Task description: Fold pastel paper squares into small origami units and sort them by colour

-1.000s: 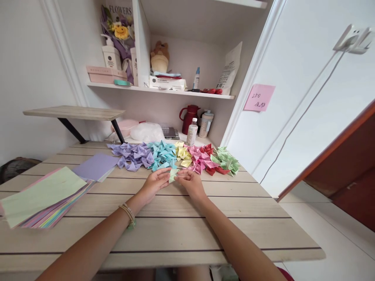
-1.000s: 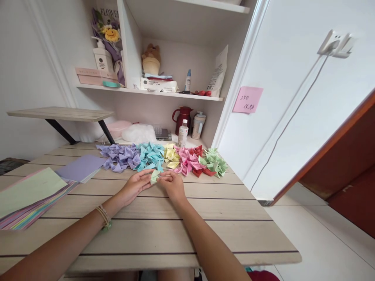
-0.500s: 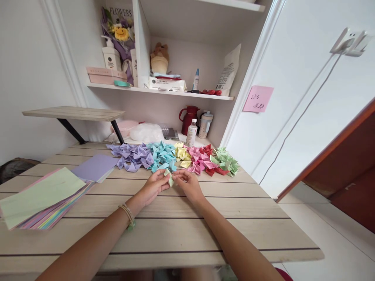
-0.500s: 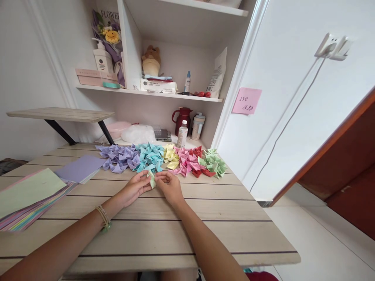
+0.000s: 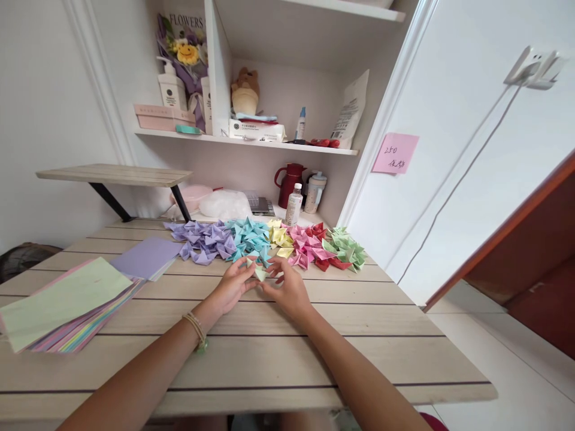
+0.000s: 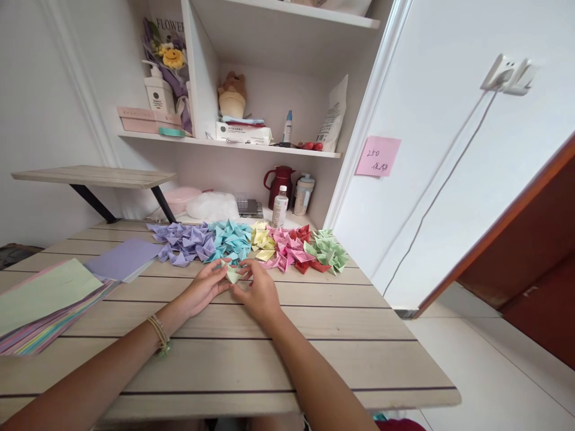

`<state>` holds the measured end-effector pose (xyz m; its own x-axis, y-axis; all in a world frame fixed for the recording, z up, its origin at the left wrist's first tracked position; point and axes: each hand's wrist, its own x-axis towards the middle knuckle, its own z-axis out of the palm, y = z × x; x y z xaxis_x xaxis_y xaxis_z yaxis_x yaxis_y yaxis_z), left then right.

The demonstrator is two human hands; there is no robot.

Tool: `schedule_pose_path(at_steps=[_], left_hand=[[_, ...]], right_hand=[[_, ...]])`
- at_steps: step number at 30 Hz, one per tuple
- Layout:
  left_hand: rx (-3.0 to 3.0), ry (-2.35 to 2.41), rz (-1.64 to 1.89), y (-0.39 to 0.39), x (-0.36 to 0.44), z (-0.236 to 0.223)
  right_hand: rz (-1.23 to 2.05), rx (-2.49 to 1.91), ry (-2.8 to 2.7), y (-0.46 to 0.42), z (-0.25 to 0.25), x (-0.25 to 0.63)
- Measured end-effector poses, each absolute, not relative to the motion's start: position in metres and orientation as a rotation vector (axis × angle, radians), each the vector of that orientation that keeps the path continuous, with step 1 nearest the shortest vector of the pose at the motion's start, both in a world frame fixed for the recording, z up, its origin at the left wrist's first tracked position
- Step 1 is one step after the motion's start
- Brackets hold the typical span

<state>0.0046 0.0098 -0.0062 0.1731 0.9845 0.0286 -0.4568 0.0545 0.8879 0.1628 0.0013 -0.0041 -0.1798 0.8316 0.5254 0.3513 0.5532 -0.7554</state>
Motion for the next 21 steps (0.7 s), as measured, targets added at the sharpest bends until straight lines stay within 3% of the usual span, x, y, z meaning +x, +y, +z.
schedule_pose_path(at_steps=[13,21], left_hand=[[1.182,0.974,1.301,0.0172,0.0010,-0.0059],[1.151,1.037,1.369,0.0176,0.0002,-0.0040]], right_hand=[[0.553,-0.909,-1.790,0.0051,-0.0042,0.1660],[0.715,-0.897,-1.734,0.0057,-0.0056,0.1665]])
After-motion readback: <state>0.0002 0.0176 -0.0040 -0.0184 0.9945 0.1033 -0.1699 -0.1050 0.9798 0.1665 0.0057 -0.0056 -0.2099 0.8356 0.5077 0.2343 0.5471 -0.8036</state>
